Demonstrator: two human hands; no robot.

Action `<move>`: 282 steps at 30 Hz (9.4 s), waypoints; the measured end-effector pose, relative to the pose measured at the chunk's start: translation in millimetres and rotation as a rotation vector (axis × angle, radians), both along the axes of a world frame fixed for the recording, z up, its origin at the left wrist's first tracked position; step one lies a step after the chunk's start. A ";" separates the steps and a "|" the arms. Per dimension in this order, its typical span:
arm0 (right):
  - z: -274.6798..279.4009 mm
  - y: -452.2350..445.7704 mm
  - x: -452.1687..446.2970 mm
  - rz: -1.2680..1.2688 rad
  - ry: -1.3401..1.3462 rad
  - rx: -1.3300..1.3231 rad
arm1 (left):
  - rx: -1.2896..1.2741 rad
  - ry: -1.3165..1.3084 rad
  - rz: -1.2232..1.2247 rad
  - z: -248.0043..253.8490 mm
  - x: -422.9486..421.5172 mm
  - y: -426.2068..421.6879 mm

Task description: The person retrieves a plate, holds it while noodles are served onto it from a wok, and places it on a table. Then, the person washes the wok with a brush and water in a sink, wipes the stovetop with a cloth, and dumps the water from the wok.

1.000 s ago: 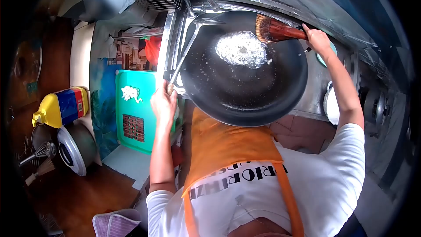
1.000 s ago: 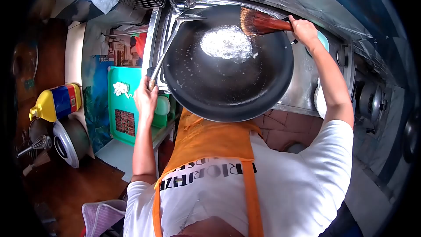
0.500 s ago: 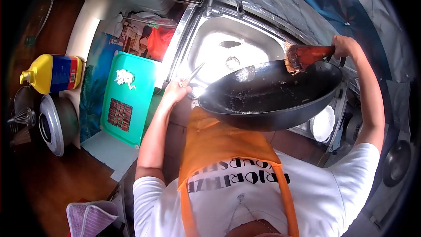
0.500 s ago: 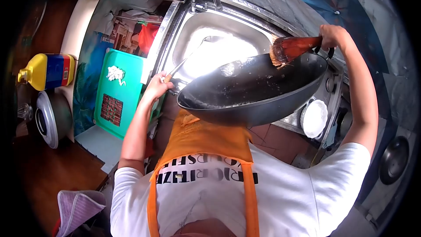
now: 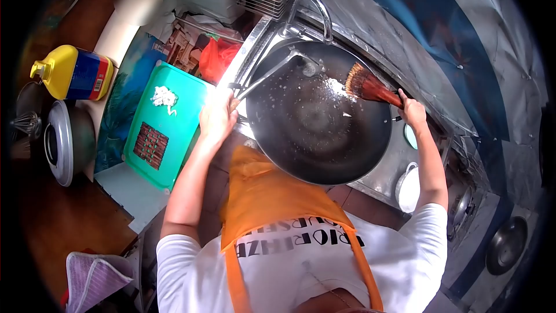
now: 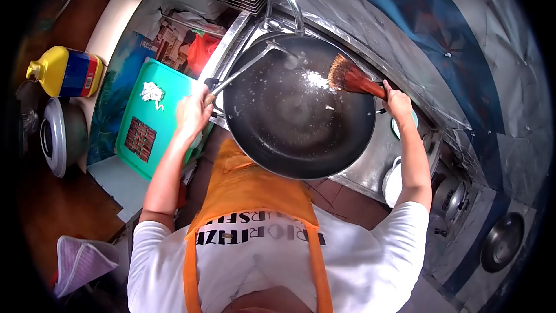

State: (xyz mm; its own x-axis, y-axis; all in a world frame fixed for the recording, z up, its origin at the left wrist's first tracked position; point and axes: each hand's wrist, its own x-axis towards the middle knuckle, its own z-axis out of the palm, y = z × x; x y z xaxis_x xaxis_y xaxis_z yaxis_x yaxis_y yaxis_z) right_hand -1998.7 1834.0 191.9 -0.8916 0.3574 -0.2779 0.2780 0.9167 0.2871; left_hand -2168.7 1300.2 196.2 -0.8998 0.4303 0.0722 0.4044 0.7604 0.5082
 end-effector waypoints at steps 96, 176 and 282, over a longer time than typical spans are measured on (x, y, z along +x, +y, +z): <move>-76.5 -217.7 -177.6 -0.735 0.745 -1.988 | 0.384 -0.551 -0.277 -14.0 19.1 140.9; -72.6 -214.9 -71.3 0.064 0.229 -1.223 | -0.294 0.072 -0.240 20.4 -26.6 12.1; -77.5 -217.5 -146.7 -0.792 0.706 -2.082 | 0.472 -0.981 -0.066 -27.1 11.1 108.0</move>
State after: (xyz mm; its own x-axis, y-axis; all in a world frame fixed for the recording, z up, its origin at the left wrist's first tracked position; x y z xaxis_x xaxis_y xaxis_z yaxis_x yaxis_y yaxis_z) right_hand -2145.5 1616.5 114.3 -0.8584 0.3015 -0.4150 0.1966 -0.5539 -0.8091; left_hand -2157.6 1408.2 169.1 -0.6322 0.5972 -0.4937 -0.3032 0.3956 0.8669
